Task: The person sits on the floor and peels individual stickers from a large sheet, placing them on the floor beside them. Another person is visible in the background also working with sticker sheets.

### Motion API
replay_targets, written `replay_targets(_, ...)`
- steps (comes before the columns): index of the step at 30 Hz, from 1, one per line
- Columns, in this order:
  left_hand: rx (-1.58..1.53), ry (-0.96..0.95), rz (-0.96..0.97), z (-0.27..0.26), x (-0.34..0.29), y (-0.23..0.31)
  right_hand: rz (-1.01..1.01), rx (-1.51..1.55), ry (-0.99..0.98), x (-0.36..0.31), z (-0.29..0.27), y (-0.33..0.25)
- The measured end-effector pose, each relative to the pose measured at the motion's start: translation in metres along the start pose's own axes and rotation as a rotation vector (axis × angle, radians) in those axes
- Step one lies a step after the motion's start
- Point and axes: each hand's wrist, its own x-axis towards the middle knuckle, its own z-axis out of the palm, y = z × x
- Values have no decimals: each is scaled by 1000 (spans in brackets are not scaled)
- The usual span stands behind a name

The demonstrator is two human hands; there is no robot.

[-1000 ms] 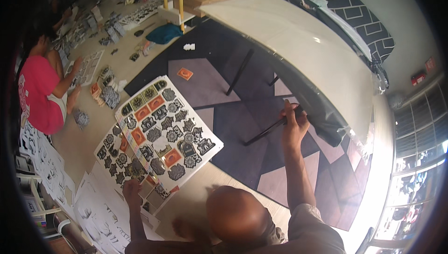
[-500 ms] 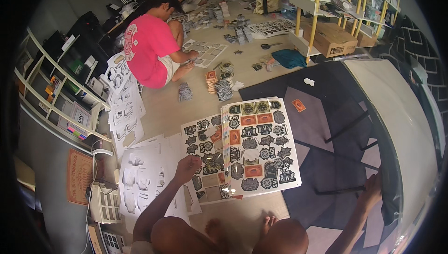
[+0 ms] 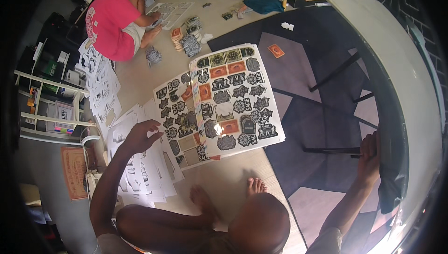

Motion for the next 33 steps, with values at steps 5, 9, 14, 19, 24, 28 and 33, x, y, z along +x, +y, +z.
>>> replay_targets(5, 181, -105, -47, 3, 12, 35, -24, 37, 57, -1, 2, 5)
replay_targets(9, 164, 11, 26, 22, 23, 56, -55, 108, 82, 0, 2, 7)
replay_targets(14, 157, 125, 35, 42, -21, 67, -143, 36, 43, 2, -3, 19)
replay_targets(19, -23, 193, -91, 45, -94, 49, -166, -25, 104, 14, -9, 32)
replay_targets(24, -287, 325, -115, 74, -159, 53, -25, 64, 129, 41, -4, 48)
replay_targets(28, -279, 342, 25, 79, -181, 74, -27, -17, 90, 48, 1, 53)
replay_targets(33, -291, 394, 106, 86, -182, 112, -154, -138, -111, 34, 7, 34)
